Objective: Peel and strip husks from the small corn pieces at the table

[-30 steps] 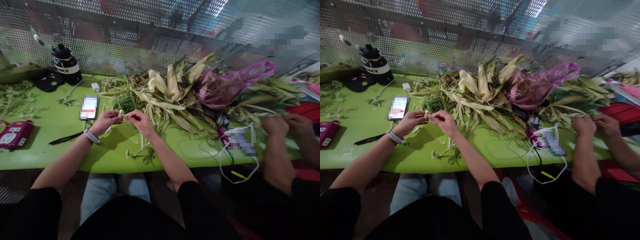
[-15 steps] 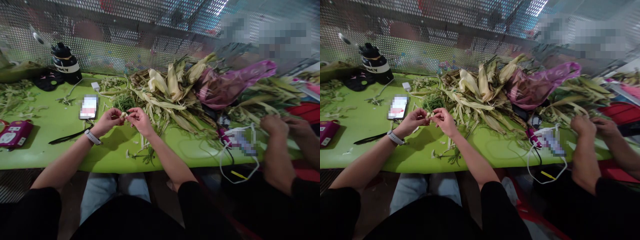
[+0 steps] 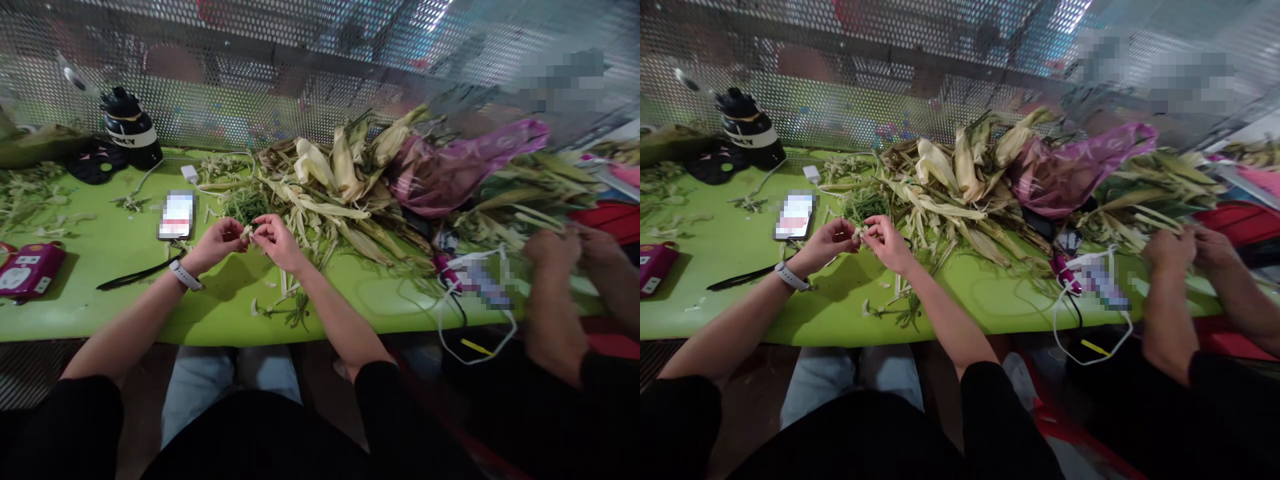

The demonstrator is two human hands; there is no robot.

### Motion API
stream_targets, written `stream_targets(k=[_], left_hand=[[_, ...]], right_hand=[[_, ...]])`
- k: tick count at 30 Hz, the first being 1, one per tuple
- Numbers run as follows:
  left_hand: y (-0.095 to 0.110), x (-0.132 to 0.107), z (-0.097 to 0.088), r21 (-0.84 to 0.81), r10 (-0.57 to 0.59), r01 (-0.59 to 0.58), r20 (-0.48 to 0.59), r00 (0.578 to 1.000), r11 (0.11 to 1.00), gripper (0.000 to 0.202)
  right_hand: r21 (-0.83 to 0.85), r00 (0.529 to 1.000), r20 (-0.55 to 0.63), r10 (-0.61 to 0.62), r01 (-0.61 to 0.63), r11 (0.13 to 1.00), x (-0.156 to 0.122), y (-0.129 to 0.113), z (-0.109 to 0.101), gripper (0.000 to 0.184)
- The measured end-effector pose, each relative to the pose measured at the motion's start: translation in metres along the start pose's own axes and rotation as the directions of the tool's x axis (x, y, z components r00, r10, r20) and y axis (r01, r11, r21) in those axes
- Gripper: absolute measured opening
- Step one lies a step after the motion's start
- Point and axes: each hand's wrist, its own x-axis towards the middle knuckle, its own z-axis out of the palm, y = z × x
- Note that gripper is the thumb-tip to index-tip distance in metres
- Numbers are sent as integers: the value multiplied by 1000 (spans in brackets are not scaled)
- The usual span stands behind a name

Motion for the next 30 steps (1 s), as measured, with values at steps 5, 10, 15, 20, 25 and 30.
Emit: stream_targets(k=[5, 10, 15, 20, 25, 30], left_hand=[[1, -1, 2, 178, 80, -84, 28, 996, 980, 27], [-1, -1, 2, 275, 137, -149, 62, 989, 950, 23], [1, -1, 1, 168, 53, -60, 47, 997, 984, 26], [4, -1, 1, 96, 7, -8, 6, 1000, 995, 27], [2, -1, 0, 129, 30, -33, 30, 999, 991, 27], [3, -2, 2, 196, 88, -93, 34, 996, 976, 36]], right_hand=[[-96, 999, 10, -31, 31, 995, 0, 0, -3, 33], [-112, 1000, -17, -23, 21, 994, -1, -2, -2, 33], [-103, 995, -96, -27, 17, 995, -2, -6, -4, 33], [-134, 998, -8, -55, 53, 990, -3, -11, -9, 37], [-293, 986, -110, -123, 86, 952, -5, -13, -8, 32], [-301, 984, -124, -127, 85, 950, -4, -10, -5, 33]])
